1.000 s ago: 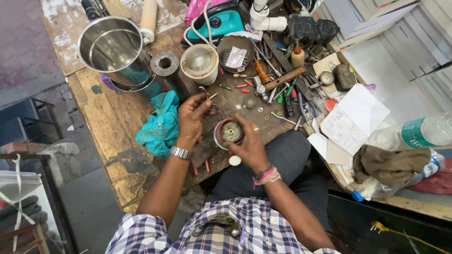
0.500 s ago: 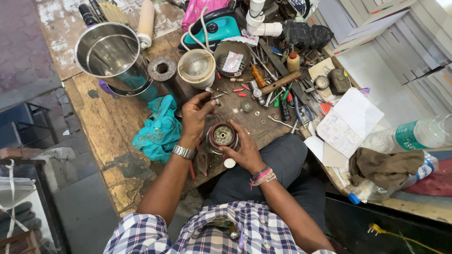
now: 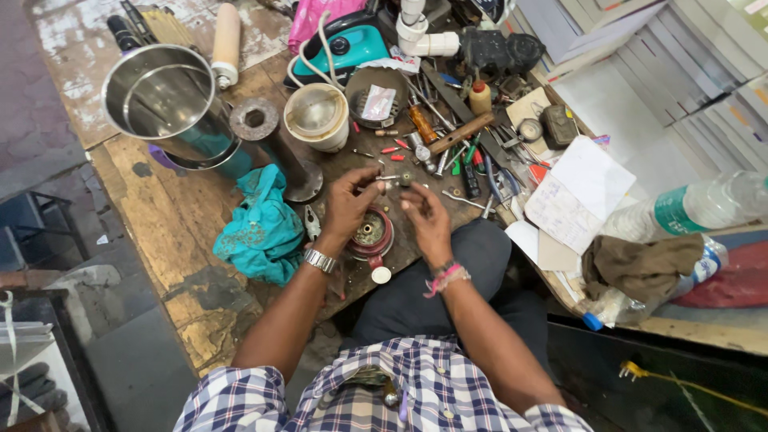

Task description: The person disassembles a small appliance, likely a blender base, on a cluttered workbench. They remove the bottom plate, wipe the housing with a cloth, and use pliers to manipulate small internal components. The person then reassembles the unit by placing the bottom plate back on.

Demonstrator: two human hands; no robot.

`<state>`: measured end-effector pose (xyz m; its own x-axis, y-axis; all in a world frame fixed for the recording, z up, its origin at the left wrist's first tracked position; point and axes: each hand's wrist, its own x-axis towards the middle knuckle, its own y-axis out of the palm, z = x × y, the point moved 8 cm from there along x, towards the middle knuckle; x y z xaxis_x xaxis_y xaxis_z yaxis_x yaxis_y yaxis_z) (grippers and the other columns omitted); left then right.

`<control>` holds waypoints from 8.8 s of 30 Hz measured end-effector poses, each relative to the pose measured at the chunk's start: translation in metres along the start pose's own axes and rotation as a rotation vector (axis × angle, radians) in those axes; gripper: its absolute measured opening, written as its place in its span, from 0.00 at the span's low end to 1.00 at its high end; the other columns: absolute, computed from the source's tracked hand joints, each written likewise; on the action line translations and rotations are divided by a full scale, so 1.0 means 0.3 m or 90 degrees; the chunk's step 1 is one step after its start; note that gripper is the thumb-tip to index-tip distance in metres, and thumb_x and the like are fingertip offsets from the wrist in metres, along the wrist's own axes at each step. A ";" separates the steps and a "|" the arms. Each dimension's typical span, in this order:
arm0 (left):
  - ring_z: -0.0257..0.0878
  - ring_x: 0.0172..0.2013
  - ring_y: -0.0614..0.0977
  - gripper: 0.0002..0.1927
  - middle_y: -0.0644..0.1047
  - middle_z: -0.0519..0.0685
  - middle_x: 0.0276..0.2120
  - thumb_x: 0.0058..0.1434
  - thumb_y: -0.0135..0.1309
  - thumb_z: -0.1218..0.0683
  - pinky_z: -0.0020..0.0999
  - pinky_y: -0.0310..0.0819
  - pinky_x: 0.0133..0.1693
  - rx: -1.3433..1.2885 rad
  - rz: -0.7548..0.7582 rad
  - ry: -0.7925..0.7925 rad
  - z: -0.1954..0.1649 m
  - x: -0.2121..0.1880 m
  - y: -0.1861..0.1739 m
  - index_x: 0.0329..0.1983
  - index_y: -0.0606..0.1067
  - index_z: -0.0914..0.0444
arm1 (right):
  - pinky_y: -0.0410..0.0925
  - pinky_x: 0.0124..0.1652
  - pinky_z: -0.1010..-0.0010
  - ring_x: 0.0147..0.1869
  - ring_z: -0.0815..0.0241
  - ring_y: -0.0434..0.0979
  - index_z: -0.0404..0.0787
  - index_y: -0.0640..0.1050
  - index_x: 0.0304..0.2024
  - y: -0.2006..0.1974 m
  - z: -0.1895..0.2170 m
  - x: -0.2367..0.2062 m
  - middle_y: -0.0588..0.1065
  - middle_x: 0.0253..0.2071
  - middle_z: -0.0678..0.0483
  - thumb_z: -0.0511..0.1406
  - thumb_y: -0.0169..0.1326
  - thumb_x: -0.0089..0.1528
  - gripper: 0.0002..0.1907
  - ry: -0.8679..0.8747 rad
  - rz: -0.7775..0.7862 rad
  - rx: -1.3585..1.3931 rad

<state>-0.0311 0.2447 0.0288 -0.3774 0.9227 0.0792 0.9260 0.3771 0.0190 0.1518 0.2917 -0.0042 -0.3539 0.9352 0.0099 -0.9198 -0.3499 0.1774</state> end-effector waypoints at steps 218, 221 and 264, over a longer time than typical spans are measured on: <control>0.36 0.42 0.78 0.16 0.77 0.47 0.43 0.75 0.46 0.47 0.35 0.74 0.45 0.197 -0.333 0.278 -0.374 -0.237 -0.250 0.53 0.73 0.63 | 0.62 0.44 0.52 0.50 0.45 0.69 0.49 0.77 0.59 0.300 0.517 -0.291 0.69 0.52 0.46 0.37 0.61 0.57 0.26 -0.427 0.122 -0.753; 0.31 0.35 0.72 0.11 0.71 0.44 0.34 0.82 0.48 0.50 0.29 0.68 0.37 -0.025 -0.231 0.174 -0.330 -0.252 -0.280 0.49 0.71 0.63 | 0.63 0.47 0.53 0.54 0.47 0.71 0.53 0.77 0.59 0.321 0.508 -0.285 0.70 0.56 0.48 0.35 0.59 0.54 0.29 -0.412 0.123 -0.760; 0.32 0.12 0.67 0.24 0.69 0.43 0.16 0.70 0.48 0.38 0.25 0.52 0.13 -0.155 -0.016 -0.255 -0.111 -0.014 0.008 0.27 0.71 0.60 | 0.67 0.57 0.62 0.59 0.46 0.75 0.42 0.73 0.61 0.092 0.288 -0.228 0.74 0.51 0.45 0.29 0.58 0.55 0.30 -0.003 0.249 -0.402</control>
<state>-0.0268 0.2391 0.0617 -0.3299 0.8899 -0.3150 0.8745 0.4138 0.2531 0.1652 0.2226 0.0850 -0.6763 0.7356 -0.0391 -0.6492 -0.6203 -0.4401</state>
